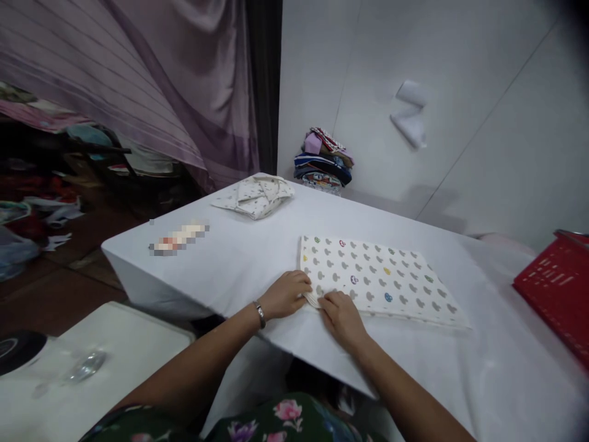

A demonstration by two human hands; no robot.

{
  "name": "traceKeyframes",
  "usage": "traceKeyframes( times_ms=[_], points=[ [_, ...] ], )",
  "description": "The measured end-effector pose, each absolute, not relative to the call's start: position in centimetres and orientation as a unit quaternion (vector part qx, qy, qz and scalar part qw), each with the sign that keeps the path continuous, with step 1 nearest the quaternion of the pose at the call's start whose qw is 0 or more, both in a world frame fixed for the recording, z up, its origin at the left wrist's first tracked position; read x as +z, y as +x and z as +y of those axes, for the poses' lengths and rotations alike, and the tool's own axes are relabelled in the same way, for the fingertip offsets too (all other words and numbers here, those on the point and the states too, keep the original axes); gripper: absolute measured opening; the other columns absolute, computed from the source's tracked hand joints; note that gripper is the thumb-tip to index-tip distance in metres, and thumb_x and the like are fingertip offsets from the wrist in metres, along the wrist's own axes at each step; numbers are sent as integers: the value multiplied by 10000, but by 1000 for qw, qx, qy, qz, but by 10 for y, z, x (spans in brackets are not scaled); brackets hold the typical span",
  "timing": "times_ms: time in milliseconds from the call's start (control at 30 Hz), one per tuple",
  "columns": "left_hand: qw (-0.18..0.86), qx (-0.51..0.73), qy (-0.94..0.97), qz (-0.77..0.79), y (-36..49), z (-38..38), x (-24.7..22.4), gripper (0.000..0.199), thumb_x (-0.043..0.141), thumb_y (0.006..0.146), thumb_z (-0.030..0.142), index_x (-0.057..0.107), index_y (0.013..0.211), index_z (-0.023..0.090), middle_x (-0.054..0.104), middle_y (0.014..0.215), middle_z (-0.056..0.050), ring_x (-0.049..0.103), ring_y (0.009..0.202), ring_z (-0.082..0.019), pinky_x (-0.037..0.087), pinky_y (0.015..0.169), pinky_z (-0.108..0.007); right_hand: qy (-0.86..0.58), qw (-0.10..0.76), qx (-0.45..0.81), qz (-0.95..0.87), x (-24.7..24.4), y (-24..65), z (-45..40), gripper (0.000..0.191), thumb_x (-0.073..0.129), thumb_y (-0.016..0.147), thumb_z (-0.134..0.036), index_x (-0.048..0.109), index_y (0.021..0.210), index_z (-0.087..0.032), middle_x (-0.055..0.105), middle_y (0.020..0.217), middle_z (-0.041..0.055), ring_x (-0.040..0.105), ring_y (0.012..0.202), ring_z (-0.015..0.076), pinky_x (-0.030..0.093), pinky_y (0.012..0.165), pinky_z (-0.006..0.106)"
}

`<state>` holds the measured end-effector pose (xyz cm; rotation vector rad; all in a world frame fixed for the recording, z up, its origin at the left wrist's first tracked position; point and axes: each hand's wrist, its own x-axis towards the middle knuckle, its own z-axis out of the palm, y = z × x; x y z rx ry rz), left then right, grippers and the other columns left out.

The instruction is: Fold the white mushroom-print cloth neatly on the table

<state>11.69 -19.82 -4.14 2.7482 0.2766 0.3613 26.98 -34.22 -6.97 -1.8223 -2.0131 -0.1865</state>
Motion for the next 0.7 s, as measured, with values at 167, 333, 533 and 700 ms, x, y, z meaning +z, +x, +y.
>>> traceKeyframes(
  times_ms=[167,333,533,700],
  points=[
    [151,143,972,109,114,-203,-46,219,477,801,170,635,944,219,624,990,-45,506,1015,-190,353,907,-358,-644,238,-77,-723,-78,269,-344,213,432,890,-192,611,1006,-192,579,898,75,479,806,197,388,703,326],
    [177,149,966,115,110,-199,-47,215,532,752,177,654,918,237,635,992,-17,523,997,-181,377,880,-339,-648,233,-75,-722,-84,269,-343,200,458,877,-182,616,997,-203,563,888,60,473,811,190,370,709,313],
    [218,176,932,232,138,-175,-37,228,492,789,241,660,938,201,653,1017,-29,560,970,-164,432,877,-296,-659,216,-52,-718,-73,261,-337,230,498,833,-144,594,1031,-208,539,878,46,461,813,176,343,707,295],
    [141,177,937,266,183,-155,-38,393,476,828,362,577,1151,161,479,1349,-94,394,1258,-224,295,1064,-365,-666,206,-59,-715,-74,246,-329,163,487,849,-158,588,969,-196,546,894,50,446,811,184,334,725,309]
  ],
)
